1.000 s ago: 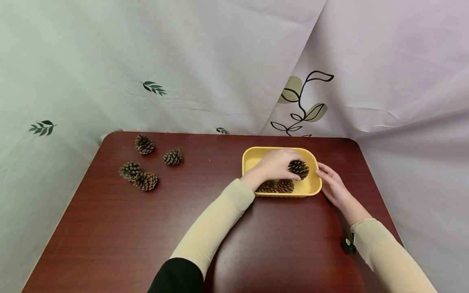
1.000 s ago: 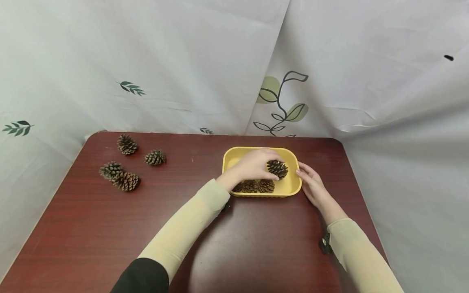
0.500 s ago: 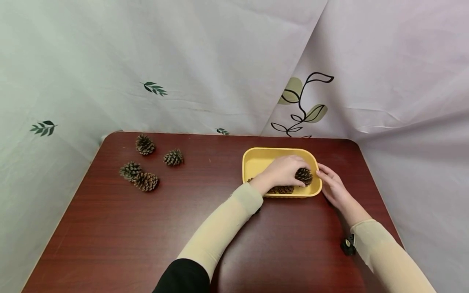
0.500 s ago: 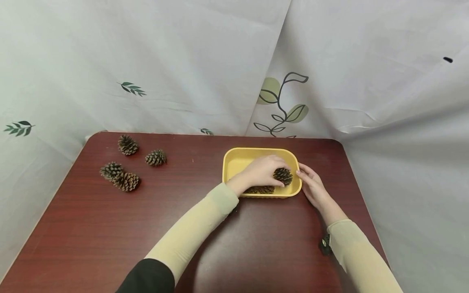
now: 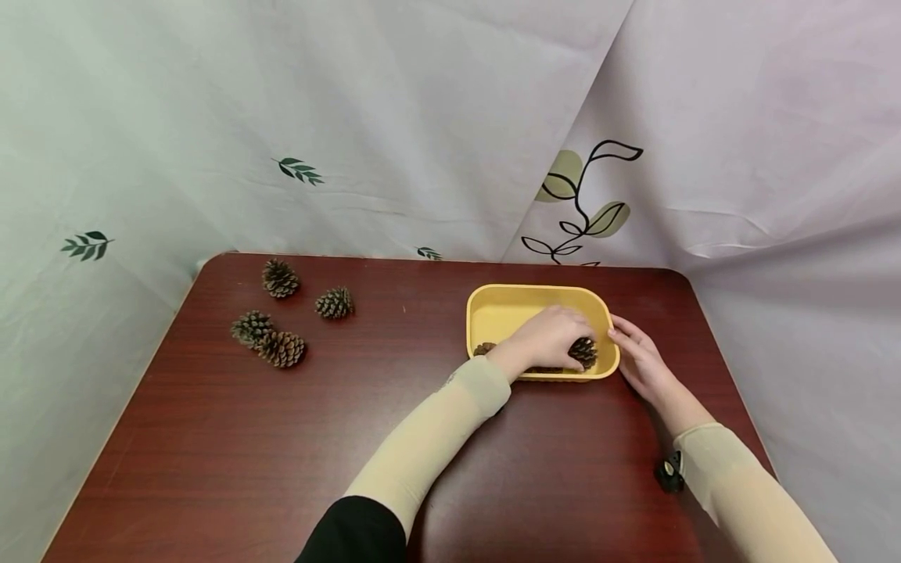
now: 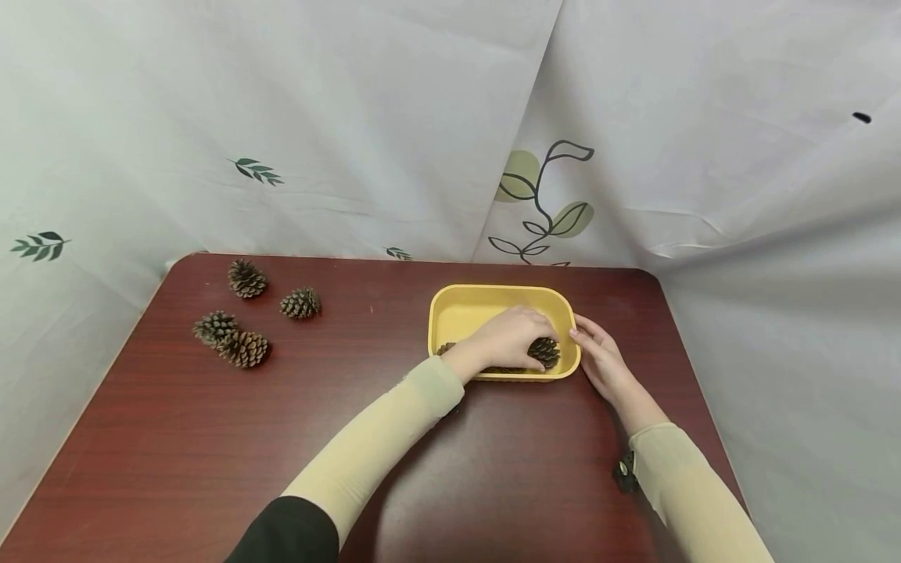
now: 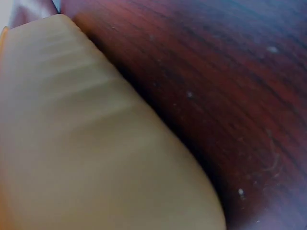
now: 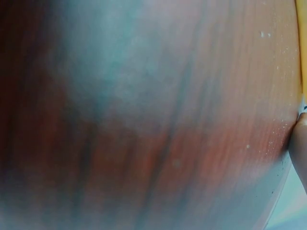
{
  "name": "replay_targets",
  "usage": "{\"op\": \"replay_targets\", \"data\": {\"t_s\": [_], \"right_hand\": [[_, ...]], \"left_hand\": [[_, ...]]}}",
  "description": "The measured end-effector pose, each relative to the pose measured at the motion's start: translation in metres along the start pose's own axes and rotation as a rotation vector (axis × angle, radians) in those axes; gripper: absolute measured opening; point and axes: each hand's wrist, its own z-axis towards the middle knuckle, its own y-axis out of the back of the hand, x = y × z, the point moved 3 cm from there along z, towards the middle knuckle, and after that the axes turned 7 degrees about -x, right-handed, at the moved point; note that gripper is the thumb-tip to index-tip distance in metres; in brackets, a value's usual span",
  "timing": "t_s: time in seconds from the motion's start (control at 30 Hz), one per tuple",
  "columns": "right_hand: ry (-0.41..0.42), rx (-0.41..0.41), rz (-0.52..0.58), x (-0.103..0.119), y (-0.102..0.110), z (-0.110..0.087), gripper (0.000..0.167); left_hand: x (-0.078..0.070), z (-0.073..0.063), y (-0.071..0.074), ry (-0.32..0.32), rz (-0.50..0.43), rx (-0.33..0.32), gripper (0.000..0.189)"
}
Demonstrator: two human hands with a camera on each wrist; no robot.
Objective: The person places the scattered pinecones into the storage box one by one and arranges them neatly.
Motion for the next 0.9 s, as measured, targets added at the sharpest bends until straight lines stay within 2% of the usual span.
{"op": "replay_targets", "data": {"t_s": [0.13, 0.33, 0.43, 0.57, 0.8, 0.9], "right_hand": [[0.001, -0.003, -0.01, -0.0013, 0.0013, 0.0003, 0.037], [-0.001, 0.001, -0.011, -0.0013, 0.0019, 0.0006, 0.037], [-0.001, 0.003, -0.009, -0.0009, 0.002, 0.0006, 0.037], [0.0, 0.005, -0.006, -0.0008, 0.0021, 0.0005, 0.037], [0.001, 0.004, -0.019, -0.0013, 0.0024, 0.0007, 0.038], [0.005, 0.009, -0.016, -0.0019, 0.0027, 0.0012, 0.039]], "left_hand": [[-0.0003, -0.0018, -0.003, -0.017, -0.013, -0.003, 0.051], [0.0011, -0.0024, -0.0033, 0.0, -0.128, 0.007, 0.046], [0.0013, -0.0022, -0.0028, 0.005, -0.155, 0.002, 0.045], [0.0002, -0.0017, -0.0019, -0.006, -0.153, -0.001, 0.044], [-0.0015, 0.0009, -0.0016, -0.04, -0.093, -0.011, 0.045], [-0.001, 0.0015, -0.0028, -0.045, -0.106, -0.018, 0.045]]}}
